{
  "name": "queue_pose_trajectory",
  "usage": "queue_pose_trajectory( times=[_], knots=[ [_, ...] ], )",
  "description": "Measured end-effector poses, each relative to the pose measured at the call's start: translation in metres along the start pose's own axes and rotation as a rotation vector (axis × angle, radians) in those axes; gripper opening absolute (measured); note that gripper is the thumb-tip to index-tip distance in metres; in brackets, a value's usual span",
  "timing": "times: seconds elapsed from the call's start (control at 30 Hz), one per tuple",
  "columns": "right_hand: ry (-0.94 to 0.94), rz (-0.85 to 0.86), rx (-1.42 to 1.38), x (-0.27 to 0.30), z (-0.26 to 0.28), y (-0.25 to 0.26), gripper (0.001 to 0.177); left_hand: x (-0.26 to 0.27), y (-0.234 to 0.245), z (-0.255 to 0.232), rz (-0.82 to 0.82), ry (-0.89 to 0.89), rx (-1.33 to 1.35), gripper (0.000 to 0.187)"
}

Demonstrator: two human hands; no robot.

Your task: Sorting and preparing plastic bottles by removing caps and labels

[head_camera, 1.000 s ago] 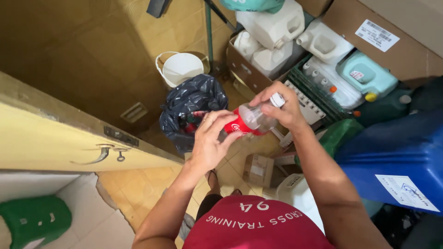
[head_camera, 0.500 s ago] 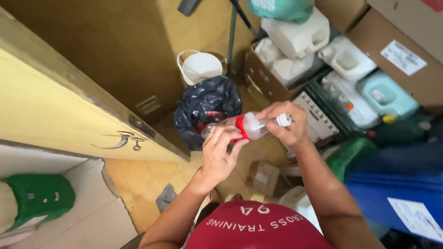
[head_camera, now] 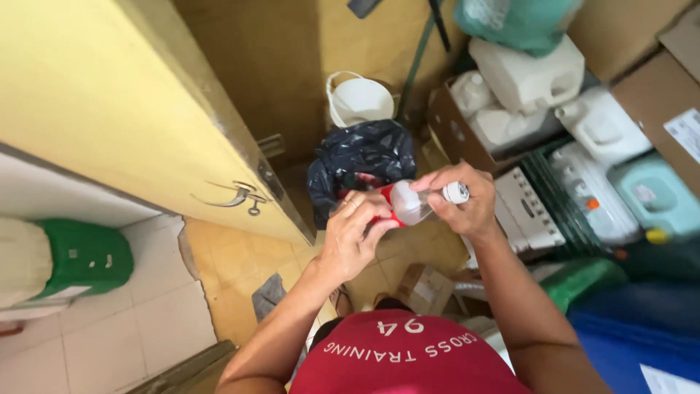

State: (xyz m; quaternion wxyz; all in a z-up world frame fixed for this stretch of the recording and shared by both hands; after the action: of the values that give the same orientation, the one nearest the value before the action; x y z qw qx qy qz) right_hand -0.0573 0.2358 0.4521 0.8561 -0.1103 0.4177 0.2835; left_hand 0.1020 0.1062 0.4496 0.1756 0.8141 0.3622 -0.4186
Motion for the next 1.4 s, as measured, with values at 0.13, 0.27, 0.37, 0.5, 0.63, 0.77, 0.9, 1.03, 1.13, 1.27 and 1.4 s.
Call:
queue_pose_trajectory(
  times=[0.13,0.27,0.37,0.5,0.63,0.77,0.9,1.03,1.13,1.27,1.4],
  knots=[
    [0.045,0.041,-0.055,-0.007,-0.010,-0.013,0.021,0.020,0.007,0.010,-0.032,-0.009,-0.073,0.016],
    [0.024,0.113,-0.114,-0.006,-0.021,-0.024,0.021,0.030,0.024,0.002,-0.119,0.051,-0.149,0.014],
    [0.011,0.167,-0.162,-0.018,-0.012,-0.036,0.022,0.020,0.035,-0.019,-0.183,0.115,-0.227,0.024],
    [0.008,0.215,-0.249,-0.019,-0.012,-0.046,0.024,0.024,0.034,-0.027,-0.180,0.123,-0.297,0.013],
    [0.005,0.263,-0.309,-0.020,-0.006,-0.054,0.023,0.024,0.036,-0.038,-0.191,0.153,-0.258,0.014],
    [0.016,0.285,-0.378,-0.021,0.001,-0.065,0.023,0.033,0.043,-0.043,-0.215,0.176,-0.268,0.011],
    [0.019,0.305,-0.449,-0.022,0.009,-0.076,0.025,0.034,0.049,-0.058,-0.255,0.172,-0.313,0.008],
    [0.018,0.329,-0.504,-0.019,0.013,-0.087,0.025,0.041,0.055,-0.074,-0.300,0.115,-0.366,0.014],
    [0.029,0.360,-0.520,-0.015,0.014,-0.098,0.025,0.051,0.059,-0.080,-0.327,0.086,-0.420,0.018],
    [0.013,0.400,-0.557,-0.013,0.020,-0.116,0.026,0.061,0.074,-0.093,-0.401,0.068,-0.476,0.014],
    [0.018,0.433,-0.572,-0.012,0.023,-0.130,0.026,0.058,0.092,-0.108,-0.439,0.109,-0.541,0.011]
  ],
)
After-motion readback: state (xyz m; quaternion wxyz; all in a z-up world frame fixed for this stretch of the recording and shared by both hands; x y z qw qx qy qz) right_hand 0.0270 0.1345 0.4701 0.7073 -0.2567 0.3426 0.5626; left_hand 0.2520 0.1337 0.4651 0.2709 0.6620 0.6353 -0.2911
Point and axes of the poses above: each hand's wrist, its own x-axis away from the middle knuckle, its own y-axis out of the back of the hand, z = x × y, the point moved 8 cm from there along -x, towards the middle knuckle, and after that the axes turned 13 degrees about -z, right-handed, at the moved point
